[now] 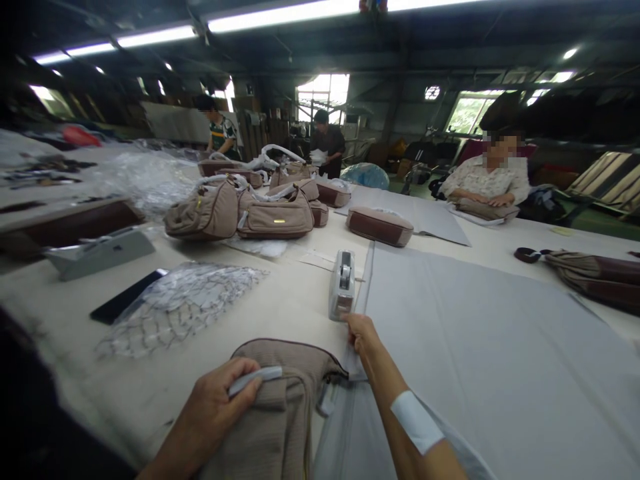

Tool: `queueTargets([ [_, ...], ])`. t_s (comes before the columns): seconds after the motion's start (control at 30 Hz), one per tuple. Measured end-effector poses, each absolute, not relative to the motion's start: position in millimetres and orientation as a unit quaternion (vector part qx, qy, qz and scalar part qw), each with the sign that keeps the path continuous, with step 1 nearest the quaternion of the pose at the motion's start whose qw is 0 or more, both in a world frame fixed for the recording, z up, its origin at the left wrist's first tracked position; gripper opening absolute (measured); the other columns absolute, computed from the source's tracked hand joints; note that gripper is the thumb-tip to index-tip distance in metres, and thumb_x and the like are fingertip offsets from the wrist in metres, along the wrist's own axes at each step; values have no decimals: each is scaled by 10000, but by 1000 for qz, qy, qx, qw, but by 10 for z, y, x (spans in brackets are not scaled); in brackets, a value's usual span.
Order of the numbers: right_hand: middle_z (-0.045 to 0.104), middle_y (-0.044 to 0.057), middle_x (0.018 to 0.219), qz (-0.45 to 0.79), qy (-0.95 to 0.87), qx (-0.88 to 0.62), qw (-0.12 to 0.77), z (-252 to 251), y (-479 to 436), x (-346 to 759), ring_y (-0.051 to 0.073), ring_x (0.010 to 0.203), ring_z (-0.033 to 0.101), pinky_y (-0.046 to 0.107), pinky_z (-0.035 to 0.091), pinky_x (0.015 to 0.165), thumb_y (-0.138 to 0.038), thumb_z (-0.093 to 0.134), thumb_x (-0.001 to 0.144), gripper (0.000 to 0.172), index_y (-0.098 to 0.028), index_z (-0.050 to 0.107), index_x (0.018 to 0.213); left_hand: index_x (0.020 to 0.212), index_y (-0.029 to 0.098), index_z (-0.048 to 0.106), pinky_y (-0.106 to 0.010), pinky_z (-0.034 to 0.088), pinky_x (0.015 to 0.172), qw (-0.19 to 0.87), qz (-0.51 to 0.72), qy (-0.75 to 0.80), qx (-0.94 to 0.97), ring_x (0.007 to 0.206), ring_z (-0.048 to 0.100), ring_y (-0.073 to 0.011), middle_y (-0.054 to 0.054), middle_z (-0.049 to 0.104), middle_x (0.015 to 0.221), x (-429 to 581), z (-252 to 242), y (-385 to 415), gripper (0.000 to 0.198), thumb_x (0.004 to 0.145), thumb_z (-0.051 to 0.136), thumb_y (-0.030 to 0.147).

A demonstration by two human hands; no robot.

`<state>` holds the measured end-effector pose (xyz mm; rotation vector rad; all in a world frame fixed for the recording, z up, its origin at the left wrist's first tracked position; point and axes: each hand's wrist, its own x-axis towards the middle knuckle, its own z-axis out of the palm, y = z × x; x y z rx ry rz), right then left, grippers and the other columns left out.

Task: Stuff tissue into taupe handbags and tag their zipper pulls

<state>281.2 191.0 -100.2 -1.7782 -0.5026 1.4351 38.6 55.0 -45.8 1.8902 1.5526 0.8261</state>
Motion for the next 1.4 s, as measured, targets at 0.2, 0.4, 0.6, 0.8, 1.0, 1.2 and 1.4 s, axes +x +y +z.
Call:
queueTargets([
  [0.2,571,-50,697,611,-268,-604,435,-648,1425,2727,41,588,527,124,353,468,-252,683,774,187,-162,519,762,828,171,575,-236,443,598,82,370,452,808,644,581,-137,-6,590,718,301,-524,560,116,853,478,112],
  [0.4,614,0,623,790,-329,-438,274,-63,978,2394,20,409,417,128,208,353,-395,815,590,403,-137,516,673,931,111,581,-264,463,557,-86,375,380,841,623,548,-161,-39,579,686,330,-555,545,152,832,500,28],
  [0.6,619,-4,574,801,-336,-455,196,-121,912,2140,12,342,395,126,234,303,-388,808,572,379,-127,547,659,934,106,597,-253,474,555,-115,400,377,827,650,541,-151,-62,601,754,329,-574,513,131,842,527,45],
  [0.8,616,-8,547,795,-339,-469,182,-158,918,2092,7,328,393,119,237,288,-394,801,549,373,-126,552,621,910,85,619,-298,524,628,-175,434,349,812,736,577,-173,-125,652,972,322,-657,520,103,817,588,54],
  [1.0,623,-4,557,783,-352,-485,166,-173,930,2075,8,333,398,113,259,291,-405,790,557,369,-118,575,645,883,88,635,-355,506,728,-148,434,339,822,830,606,-212,-120,694,987,349,-612,522,92,833,561,65],
  [1.2,630,-7,548,769,-353,-511,151,-125,926,2066,12,328,400,114,266,299,-333,751,596,280,-130,560,629,818,133,602,-391,423,863,-118,444,357,813,762,604,-168,-50,695,821,396,-579,538,158,853,475,45],
  [1.4,624,-4,558,752,-357,-538,133,-110,874,2079,11,326,399,112,289,301,-257,686,630,156,-127,600,633,778,156,537,-365,435,769,-106,429,365,820,695,582,-169,-48,660,742,419,-567,541,165,811,477,5],
])
